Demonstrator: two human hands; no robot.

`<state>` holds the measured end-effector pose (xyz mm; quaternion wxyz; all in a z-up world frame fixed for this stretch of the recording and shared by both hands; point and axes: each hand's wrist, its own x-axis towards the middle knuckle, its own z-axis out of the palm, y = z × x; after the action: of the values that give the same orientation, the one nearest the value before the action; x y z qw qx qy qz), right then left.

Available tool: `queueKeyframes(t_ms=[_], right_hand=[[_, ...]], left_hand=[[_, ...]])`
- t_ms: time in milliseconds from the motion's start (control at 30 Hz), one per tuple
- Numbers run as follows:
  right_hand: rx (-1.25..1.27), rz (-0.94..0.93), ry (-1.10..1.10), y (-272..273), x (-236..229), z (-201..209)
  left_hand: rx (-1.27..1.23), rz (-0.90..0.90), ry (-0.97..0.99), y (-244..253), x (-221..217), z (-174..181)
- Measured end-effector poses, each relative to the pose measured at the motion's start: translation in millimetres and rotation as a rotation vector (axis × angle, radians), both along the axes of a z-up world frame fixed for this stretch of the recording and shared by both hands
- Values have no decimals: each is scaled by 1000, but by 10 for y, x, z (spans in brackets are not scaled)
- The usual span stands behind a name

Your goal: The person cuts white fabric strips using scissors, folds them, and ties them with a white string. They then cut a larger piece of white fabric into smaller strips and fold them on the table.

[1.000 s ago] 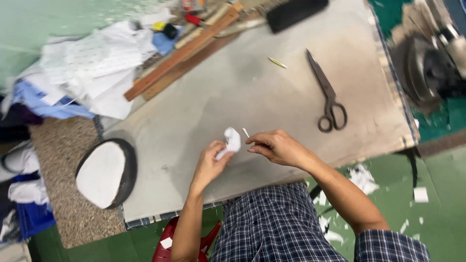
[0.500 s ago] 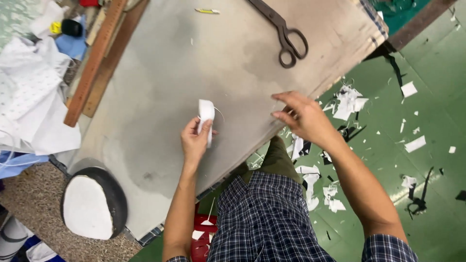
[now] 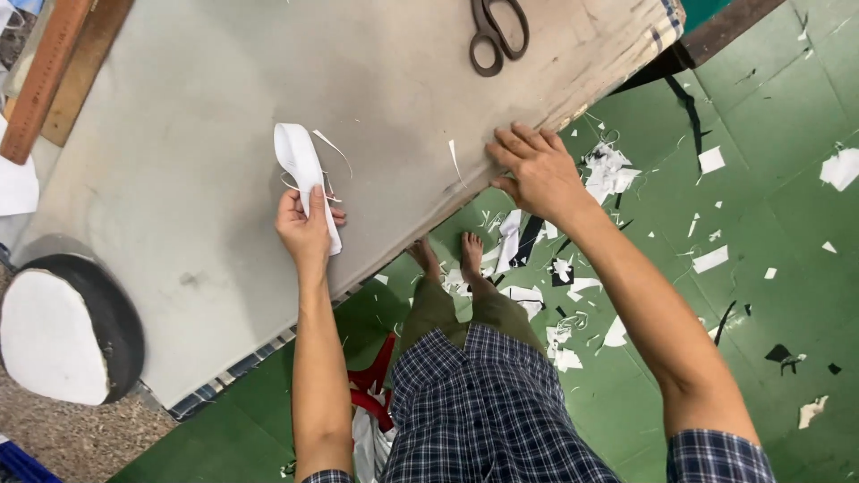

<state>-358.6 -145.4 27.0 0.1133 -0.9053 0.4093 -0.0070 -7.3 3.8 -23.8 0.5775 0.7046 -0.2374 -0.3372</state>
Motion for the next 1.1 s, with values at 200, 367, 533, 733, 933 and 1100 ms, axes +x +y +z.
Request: queueKeyframes(t_ms=[200, 367, 533, 733, 933, 1100], right_hand=[[26, -1, 39, 52, 10, -104], [219, -57, 119, -9, 31, -5], [275, -73, 250, -113, 93, 42], [354, -89, 372, -198, 139, -88], [344, -122, 345, -171, 146, -55], [-91, -241, -422, 432, 26, 46]], left_hand=[[-104, 36, -35, 37, -29, 12], [-116, 47, -106, 64, -55, 14], [-148, 45, -110, 58, -78, -14], [-164, 53, -115, 55, -85, 45], [-168, 37, -118, 41, -62, -50], [-186, 58, -82, 32, -74, 26]])
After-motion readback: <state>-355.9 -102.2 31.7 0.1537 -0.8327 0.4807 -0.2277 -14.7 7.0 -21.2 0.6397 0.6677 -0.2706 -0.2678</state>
